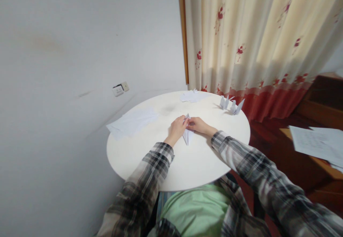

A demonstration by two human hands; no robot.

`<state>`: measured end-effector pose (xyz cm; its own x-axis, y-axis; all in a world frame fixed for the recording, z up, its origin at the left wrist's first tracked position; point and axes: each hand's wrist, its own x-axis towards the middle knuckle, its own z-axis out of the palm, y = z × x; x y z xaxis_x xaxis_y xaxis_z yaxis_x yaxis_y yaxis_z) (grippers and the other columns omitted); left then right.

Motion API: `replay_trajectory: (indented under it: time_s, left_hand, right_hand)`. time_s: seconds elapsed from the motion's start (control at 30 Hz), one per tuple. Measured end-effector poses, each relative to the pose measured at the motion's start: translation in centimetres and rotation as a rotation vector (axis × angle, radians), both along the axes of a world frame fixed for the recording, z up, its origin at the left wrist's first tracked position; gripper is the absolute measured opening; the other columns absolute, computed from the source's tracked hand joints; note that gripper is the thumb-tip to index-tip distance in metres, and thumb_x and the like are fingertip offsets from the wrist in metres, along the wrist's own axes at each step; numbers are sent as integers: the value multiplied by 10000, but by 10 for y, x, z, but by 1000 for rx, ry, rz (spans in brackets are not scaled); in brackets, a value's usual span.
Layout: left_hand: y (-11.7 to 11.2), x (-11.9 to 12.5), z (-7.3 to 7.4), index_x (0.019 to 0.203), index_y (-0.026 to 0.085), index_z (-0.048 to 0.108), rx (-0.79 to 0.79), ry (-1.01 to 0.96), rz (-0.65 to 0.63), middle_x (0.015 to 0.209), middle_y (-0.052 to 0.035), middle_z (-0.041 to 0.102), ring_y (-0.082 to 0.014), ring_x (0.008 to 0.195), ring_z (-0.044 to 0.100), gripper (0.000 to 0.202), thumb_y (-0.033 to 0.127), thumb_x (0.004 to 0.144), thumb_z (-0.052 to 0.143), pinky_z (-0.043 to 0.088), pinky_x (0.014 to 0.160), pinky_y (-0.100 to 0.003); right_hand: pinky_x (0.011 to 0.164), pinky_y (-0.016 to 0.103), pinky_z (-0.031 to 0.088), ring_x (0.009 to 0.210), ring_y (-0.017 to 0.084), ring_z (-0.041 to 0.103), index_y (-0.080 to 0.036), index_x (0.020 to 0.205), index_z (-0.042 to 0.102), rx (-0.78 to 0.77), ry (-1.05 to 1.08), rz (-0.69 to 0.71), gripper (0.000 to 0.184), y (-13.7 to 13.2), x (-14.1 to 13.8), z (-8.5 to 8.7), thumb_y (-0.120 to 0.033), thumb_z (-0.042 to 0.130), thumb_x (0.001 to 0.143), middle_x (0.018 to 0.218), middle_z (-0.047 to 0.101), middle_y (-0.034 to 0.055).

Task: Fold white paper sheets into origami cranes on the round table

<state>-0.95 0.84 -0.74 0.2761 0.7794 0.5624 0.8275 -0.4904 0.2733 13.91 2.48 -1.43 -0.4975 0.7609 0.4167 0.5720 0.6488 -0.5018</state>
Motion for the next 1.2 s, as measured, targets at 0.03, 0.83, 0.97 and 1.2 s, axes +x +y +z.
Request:
replay_trajectory:
  time_s: [0.03, 0.83, 0.97, 1.2]
  left_hand:
    - [0, 0, 0, 835, 196, 550, -3, 0, 1, 817, -34, 614, -151, 783, 558, 244, 339, 890, 360, 390, 681, -249]
    - [0, 0, 1, 824, 195, 555, -33, 1, -1, 796, -24, 607, -146, 776, 549, 236, 324, 890, 368, 375, 670, -243]
    - [0, 0, 1, 820, 196, 556, -33, 4, 7, 806, -29, 610, -148, 784, 553, 233, 324, 888, 374, 380, 678, -245]
    - [-2, 0, 2, 844, 199, 563, -32, -6, 0, 833, -38, 621, -154, 799, 559, 243, 337, 888, 367, 394, 697, -251]
  right_hand:
    - [658, 211, 361, 680, 118, 537, -126, 754, 649, 3, 1, 4, 119, 0, 0, 0, -234, 598, 758, 738, 639, 29]
    - [663, 216, 362, 673, 119, 527, -126, 717, 638, 5, -3, -14, 114, -1, 0, 0, -232, 609, 747, 717, 625, 30]
    - [659, 214, 360, 669, 116, 521, -127, 723, 638, 2, -8, -14, 114, 0, 0, 0, -233, 608, 750, 714, 621, 26]
    - [650, 210, 355, 666, 113, 522, -123, 754, 645, 6, -4, -3, 124, 2, 0, -2, -239, 599, 759, 729, 627, 29]
